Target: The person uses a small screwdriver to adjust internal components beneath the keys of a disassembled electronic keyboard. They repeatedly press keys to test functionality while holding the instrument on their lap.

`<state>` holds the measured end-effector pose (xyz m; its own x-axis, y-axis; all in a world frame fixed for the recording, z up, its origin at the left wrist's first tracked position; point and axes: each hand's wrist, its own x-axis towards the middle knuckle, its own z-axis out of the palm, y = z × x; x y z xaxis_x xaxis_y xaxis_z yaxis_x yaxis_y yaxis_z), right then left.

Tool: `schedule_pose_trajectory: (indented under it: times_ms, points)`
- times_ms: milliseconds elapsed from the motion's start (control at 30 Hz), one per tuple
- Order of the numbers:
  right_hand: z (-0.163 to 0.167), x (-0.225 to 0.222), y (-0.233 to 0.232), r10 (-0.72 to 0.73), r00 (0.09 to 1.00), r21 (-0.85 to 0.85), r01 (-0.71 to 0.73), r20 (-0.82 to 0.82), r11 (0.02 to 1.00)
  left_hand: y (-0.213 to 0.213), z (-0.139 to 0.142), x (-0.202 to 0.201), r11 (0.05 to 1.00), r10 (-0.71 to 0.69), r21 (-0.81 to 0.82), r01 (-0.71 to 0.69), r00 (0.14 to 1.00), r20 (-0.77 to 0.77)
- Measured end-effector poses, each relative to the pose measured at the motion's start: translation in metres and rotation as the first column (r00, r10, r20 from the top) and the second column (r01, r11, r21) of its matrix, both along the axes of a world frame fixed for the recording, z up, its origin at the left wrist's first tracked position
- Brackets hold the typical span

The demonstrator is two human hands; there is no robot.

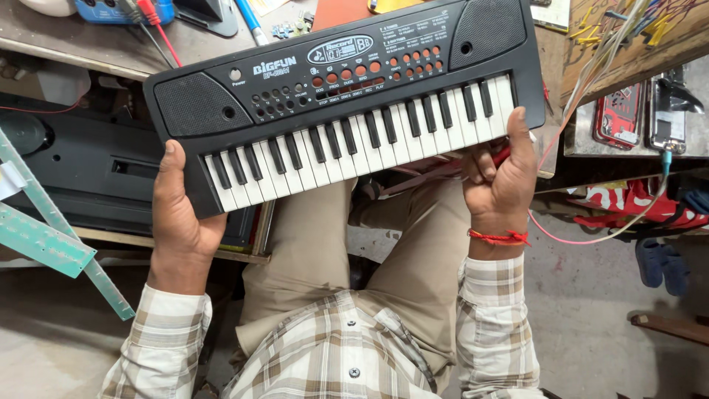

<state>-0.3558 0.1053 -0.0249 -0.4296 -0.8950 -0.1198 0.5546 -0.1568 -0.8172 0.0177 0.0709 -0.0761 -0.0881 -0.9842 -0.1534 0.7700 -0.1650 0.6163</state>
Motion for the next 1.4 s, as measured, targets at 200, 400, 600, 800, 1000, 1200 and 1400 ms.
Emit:
schedule_pose_trajectory:
  times_ms: [200, 400, 600, 800, 1000, 1200, 1400]
  points:
    - [-0.007, -0.021, 0.016, -0.055, 0.991, 0.139, 0.072, -0.125, 0.988, -0.005, 0.011, -0.009, 0.998, -0.037, 0.051, 0.035, 0.999, 0.031]
    - [-0.001, -0.031, 0.018, -0.013, 0.97, 0.177, 0.057, -0.245, 0.983, -0.016, 0.026, -0.017, 0.994, -0.057, 0.093, 0.052, 0.997, 0.05]
    - [-0.002, -0.035, 0.027, -0.034, 0.958, 0.22, 0.1, -0.284, 0.97, -0.034, 0.023, -0.026, 0.988, -0.098, 0.122, 0.092, 0.994, 0.047]
    - [-0.013, -0.05, 0.03, 0.046, 0.885, 0.295, 0.105, -0.464, 0.95, -0.043, 0.015, -0.026, 0.987, -0.106, 0.129, 0.097, 0.992, 0.064]
    - [-0.018, -0.058, 0.031, 0.085, 0.861, 0.313, 0.089, -0.501, 0.946, -0.042, 0.015, -0.028, 0.982, -0.099, 0.163, 0.098, 0.995, -0.001]
    - [-0.011, -0.04, 0.039, 0.197, 0.726, 0.373, 0.088, -0.659, 0.924, -0.043, 0.018, -0.028, 0.984, -0.097, 0.147, 0.101, 0.995, -0.029]
    - [-0.011, 0.032, 0.027, -0.141, 0.033, -0.142, -0.034, -0.989, 0.989, -0.043, 0.017, -0.024, 0.985, -0.111, 0.133, 0.11, 0.994, 0.002]
